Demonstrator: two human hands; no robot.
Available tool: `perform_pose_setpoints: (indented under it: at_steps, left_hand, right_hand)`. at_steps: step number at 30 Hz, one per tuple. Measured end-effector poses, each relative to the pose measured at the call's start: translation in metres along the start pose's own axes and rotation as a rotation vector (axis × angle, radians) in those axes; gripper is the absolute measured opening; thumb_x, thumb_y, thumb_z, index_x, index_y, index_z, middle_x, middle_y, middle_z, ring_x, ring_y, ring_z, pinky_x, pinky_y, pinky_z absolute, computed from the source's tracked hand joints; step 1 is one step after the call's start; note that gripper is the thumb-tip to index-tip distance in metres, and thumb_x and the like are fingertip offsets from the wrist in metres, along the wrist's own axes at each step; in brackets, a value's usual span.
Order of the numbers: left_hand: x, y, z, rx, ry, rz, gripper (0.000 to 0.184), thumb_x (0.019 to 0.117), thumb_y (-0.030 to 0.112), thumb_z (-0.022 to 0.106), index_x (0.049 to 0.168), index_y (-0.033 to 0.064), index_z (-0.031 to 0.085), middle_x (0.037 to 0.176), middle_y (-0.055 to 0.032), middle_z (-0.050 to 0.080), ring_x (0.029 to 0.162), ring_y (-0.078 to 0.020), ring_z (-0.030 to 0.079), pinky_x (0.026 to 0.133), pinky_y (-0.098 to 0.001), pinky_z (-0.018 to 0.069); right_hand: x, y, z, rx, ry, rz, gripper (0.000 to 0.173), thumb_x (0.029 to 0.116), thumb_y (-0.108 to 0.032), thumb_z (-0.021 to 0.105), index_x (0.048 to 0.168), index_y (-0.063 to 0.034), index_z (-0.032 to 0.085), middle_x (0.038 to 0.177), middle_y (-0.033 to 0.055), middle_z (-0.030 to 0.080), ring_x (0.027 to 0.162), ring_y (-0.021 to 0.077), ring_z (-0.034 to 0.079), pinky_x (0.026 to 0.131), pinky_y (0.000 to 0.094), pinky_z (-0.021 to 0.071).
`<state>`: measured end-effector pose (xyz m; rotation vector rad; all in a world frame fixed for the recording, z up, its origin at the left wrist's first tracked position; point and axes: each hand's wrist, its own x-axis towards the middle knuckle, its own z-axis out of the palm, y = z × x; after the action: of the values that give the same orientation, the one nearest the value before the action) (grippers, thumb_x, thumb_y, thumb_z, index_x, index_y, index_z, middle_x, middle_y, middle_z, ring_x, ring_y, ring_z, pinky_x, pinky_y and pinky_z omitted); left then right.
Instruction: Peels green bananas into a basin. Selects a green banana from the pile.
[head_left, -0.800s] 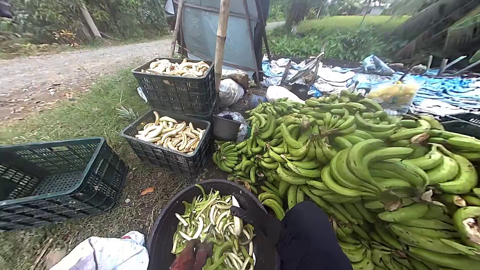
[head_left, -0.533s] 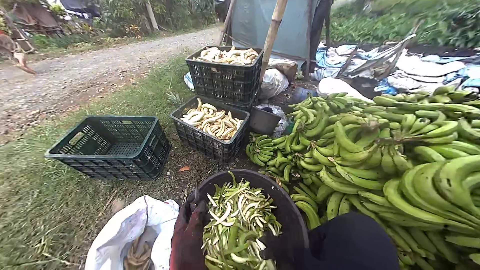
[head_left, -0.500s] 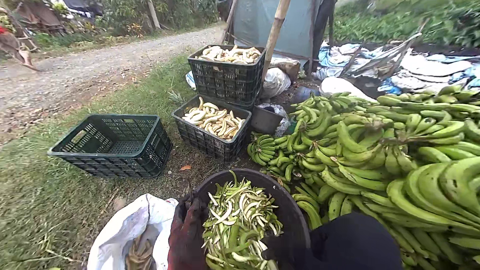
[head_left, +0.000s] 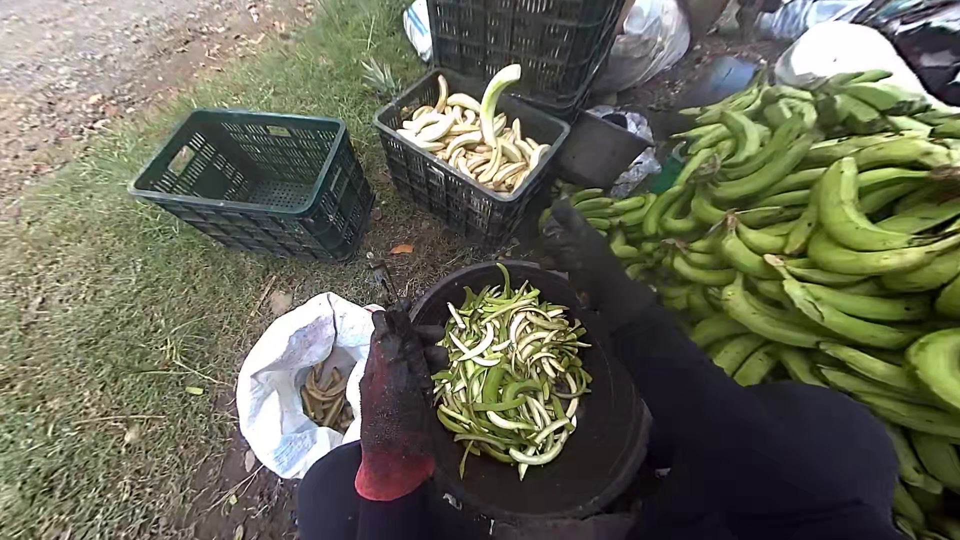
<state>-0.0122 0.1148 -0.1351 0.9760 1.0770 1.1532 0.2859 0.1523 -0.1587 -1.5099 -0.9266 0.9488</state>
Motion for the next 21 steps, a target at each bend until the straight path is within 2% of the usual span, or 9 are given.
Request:
perform_pose_setpoints:
  at_steps: [1, 3, 7, 10, 11, 13, 15, 17, 21]
  left_hand:
    - [0.001, 0.0, 0.002, -0.003, 0.006, 0.003, 0.053, 0.1131, 0.041, 0.027, 0.14, 0.0043, 0.054, 0.103, -0.0155, 0.073, 0.078, -0.0243, 0.072, 0.07, -0.0379, 0.0632]
    - [0.001, 0.001, 0.006, -0.014, 0.026, -0.001, 0.052, 0.1134, 0.04, 0.028, 0.14, 0.0053, 0.055, 0.105, -0.0156, 0.073, 0.082, -0.0252, 0.073, 0.073, -0.039, 0.0634]
    - [0.002, 0.0, 0.006, -0.041, -0.008, 0.026, 0.052, 0.1136, 0.037, 0.026, 0.148, 0.0053, 0.048, 0.108, -0.0167, 0.071, 0.085, -0.0249, 0.072, 0.075, -0.038, 0.0629]
    - [0.004, 0.004, 0.012, -0.057, 0.0, 0.031, 0.053, 0.1133, 0.039, 0.027, 0.147, 0.0037, 0.048, 0.107, -0.0165, 0.071, 0.082, -0.0243, 0.073, 0.071, -0.0366, 0.0636]
    - [0.004, 0.004, 0.013, -0.066, -0.012, 0.032, 0.053, 0.1131, 0.039, 0.027, 0.146, 0.0033, 0.048, 0.106, -0.0167, 0.071, 0.081, -0.0244, 0.073, 0.069, -0.036, 0.0635]
    - [0.005, -0.001, 0.012, -0.062, -0.066, 0.035, 0.055, 0.1123, 0.042, 0.028, 0.148, 0.0043, 0.047, 0.107, -0.0175, 0.071, 0.08, -0.0247, 0.072, 0.067, -0.0345, 0.0623]
    - [0.008, -0.006, 0.01, -0.06, -0.119, 0.038, 0.056, 0.1125, 0.042, 0.029, 0.152, 0.0045, 0.042, 0.107, -0.019, 0.07, 0.08, -0.0255, 0.072, 0.065, -0.0344, 0.0621]
    - [0.008, -0.005, 0.011, -0.07, -0.126, -0.001, 0.053, 0.1129, 0.038, 0.029, 0.152, 0.0042, 0.042, 0.106, -0.0192, 0.07, 0.079, -0.0254, 0.072, 0.065, -0.0351, 0.0621]
    - [0.007, -0.004, 0.016, -0.091, -0.113, -0.07, 0.049, 0.1131, 0.035, 0.033, 0.15, 0.004, 0.044, 0.107, -0.0192, 0.07, 0.08, -0.0253, 0.071, 0.068, -0.035, 0.0615]
  right_hand:
    - [0.003, 0.027, 0.007, -0.038, -0.022, 0.073, 0.052, 0.1044, -0.037, 0.055, 0.152, -0.0212, 0.04, 0.123, 0.0052, 0.063, 0.091, 0.0137, 0.062, 0.074, 0.0352, 0.0545]
    - [-0.006, 0.076, 0.022, -0.114, -0.126, 0.346, 0.045, 0.1074, -0.034, 0.05, 0.146, -0.012, 0.047, 0.119, 0.0154, 0.064, 0.093, 0.0246, 0.066, 0.077, 0.0426, 0.0565]
    - [-0.051, 0.185, 0.054, -0.396, -0.225, 0.721, 0.047, 0.1075, -0.042, 0.044, 0.134, -0.0045, 0.055, 0.11, 0.0184, 0.061, 0.092, 0.0307, 0.062, 0.079, 0.0509, 0.0523]
    - [-0.091, 0.21, 0.075, -0.69, -0.25, 0.821, 0.051, 0.108, -0.04, 0.043, 0.133, 0.0008, 0.06, 0.131, 0.0256, 0.061, 0.122, 0.0399, 0.059, 0.102, 0.0583, 0.0465]
    - [-0.103, 0.217, 0.083, -0.696, -0.216, 0.836, 0.048, 0.1077, -0.036, 0.045, 0.132, 0.0012, 0.062, 0.132, 0.0258, 0.061, 0.126, 0.04, 0.058, 0.105, 0.0579, 0.0452]
    - [-0.116, 0.236, 0.101, -0.512, 0.072, 0.93, 0.051, 0.0996, -0.04, 0.061, 0.123, 0.0048, 0.064, 0.122, 0.026, 0.065, 0.117, 0.0386, 0.062, 0.098, 0.0571, 0.0488]
    - [-0.115, 0.252, 0.117, -0.412, 0.238, 0.98, 0.062, 0.0928, -0.041, 0.07, 0.131, 0.006, 0.056, 0.123, 0.0269, 0.064, 0.116, 0.039, 0.063, 0.097, 0.0576, 0.0497]
    - [-0.109, 0.259, 0.124, -0.408, 0.292, 1.049, 0.073, 0.0893, -0.044, 0.074, 0.138, 0.0049, 0.051, 0.13, 0.0269, 0.061, 0.12, 0.0386, 0.061, 0.1, 0.0568, 0.049]
    - [-0.106, 0.273, 0.119, -0.427, 0.29, 1.065, 0.076, 0.0851, -0.045, 0.079, 0.135, 0.0069, 0.053, 0.128, 0.0264, 0.062, 0.119, 0.0378, 0.062, 0.1, 0.0554, 0.0497]
